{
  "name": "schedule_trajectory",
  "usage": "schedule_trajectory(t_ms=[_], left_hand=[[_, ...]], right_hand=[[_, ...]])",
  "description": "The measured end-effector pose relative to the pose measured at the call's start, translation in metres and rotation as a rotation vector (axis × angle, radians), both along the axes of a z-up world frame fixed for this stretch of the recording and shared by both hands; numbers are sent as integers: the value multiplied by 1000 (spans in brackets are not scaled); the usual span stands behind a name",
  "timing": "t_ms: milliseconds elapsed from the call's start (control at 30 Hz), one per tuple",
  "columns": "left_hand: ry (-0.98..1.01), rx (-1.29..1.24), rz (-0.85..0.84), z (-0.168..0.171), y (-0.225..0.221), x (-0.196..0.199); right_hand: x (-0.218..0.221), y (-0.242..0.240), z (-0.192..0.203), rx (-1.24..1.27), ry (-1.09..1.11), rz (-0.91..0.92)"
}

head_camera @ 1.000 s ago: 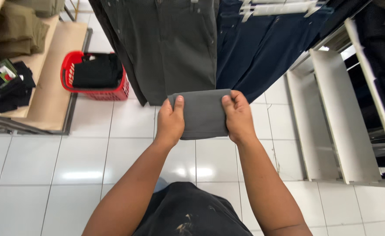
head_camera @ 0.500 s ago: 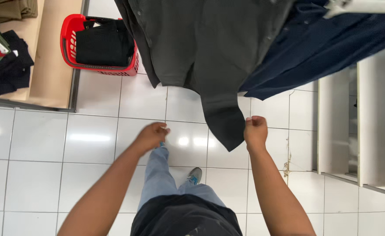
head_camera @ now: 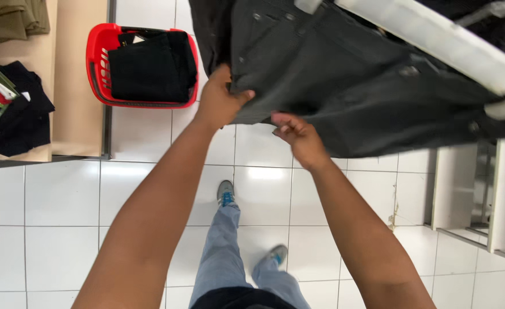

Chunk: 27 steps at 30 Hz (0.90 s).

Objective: The person removes a pair of gray pants from a hanger on a rack, folds them while holding them, and then places them back onto a hanger and returns them to the rack; they then take a pair of black pants from a red basket, unfold them, and hang them on a hanger on the same rack.

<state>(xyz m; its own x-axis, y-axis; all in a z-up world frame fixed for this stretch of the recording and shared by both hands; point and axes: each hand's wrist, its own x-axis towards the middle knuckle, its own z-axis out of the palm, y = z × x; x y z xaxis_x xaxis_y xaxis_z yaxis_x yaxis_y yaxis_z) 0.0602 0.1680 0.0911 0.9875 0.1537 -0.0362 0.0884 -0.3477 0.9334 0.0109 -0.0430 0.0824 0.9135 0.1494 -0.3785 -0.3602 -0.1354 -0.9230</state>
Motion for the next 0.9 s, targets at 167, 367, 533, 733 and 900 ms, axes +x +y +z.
schedule_trajectory(t_ms=[167, 367, 533, 733, 900], left_hand=[[191, -59, -64, 13, 20, 5], [194, -169, -153, 9, 21, -20], [105, -16, -23, -12, 11, -56], [167, -89, 298, -2, -21, -131], [323, -161, 396, 21, -31, -211]], right_hand=[[46, -42, -47, 312, 197, -442], [61, -72, -82, 310, 29, -492], [8, -27, 7, 358, 126, -555], [-89, -62, -24, 277, 211, -454], [-169, -82, 28, 614, 87, -472]])
